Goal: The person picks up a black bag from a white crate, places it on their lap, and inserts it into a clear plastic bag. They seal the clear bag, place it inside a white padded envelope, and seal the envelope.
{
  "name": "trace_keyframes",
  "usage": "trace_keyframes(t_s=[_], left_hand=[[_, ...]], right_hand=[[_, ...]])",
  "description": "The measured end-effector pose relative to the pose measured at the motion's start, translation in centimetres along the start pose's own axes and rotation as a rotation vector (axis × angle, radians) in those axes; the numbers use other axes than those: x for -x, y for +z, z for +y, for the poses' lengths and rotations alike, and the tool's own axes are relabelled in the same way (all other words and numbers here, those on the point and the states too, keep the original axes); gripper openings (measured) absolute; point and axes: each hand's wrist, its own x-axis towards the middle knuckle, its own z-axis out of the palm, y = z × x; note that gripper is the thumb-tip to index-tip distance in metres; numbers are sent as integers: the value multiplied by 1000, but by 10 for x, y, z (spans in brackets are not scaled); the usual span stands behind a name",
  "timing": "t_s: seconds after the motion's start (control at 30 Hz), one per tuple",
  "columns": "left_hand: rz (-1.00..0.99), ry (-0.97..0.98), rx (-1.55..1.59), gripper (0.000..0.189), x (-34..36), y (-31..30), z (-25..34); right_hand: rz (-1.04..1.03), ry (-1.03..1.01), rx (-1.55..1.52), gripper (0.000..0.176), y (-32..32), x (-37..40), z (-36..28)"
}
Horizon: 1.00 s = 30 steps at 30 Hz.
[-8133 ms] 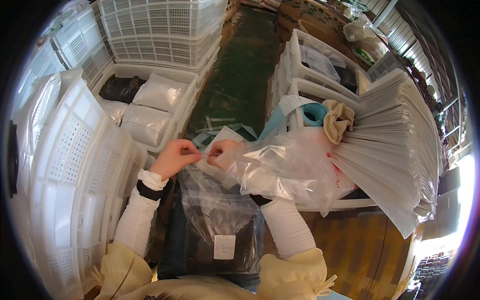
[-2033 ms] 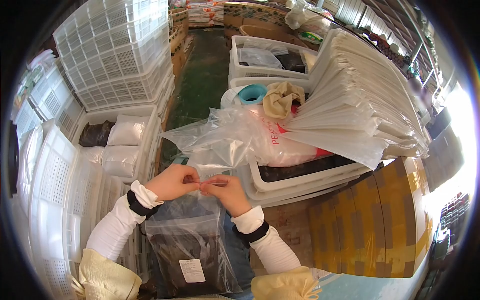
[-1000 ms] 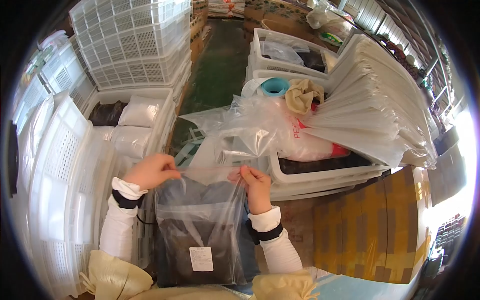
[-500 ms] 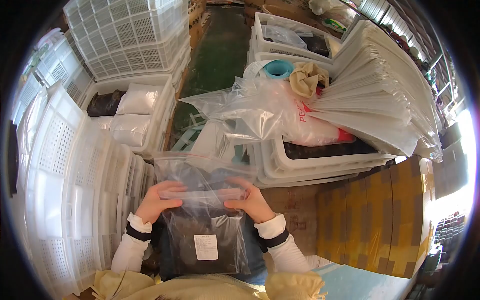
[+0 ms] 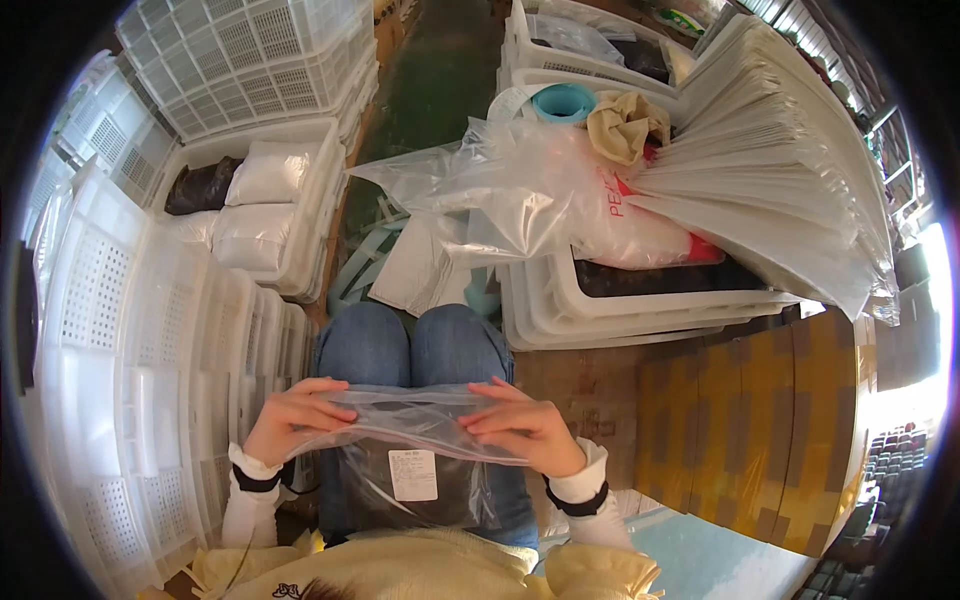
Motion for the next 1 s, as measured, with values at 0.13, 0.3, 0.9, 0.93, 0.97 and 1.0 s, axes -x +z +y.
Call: trace_keyframes(t_s=[0.13,0.3,0.9,0.93,0.97,1.0], left_hand=[[3,53,-281,20,19,9,2],[28,60,-429,29,32,20,1],[212,52,-815,58,-6,72,3],[184,30,-807,59,-3,72,0],[156,11,-800,60,0,72,-2],[157,4,-804,60,2,73,-3]], right_hand=[[-45,30,158,22,5,19,-12],[-36,99,291,25,20,35,-12],[147,-7,949,50,79,-20,-20],[121,0,989,53,83,-18,-17],[127,21,963,55,87,-15,-14],[136,41,937,57,90,-11,-11]])
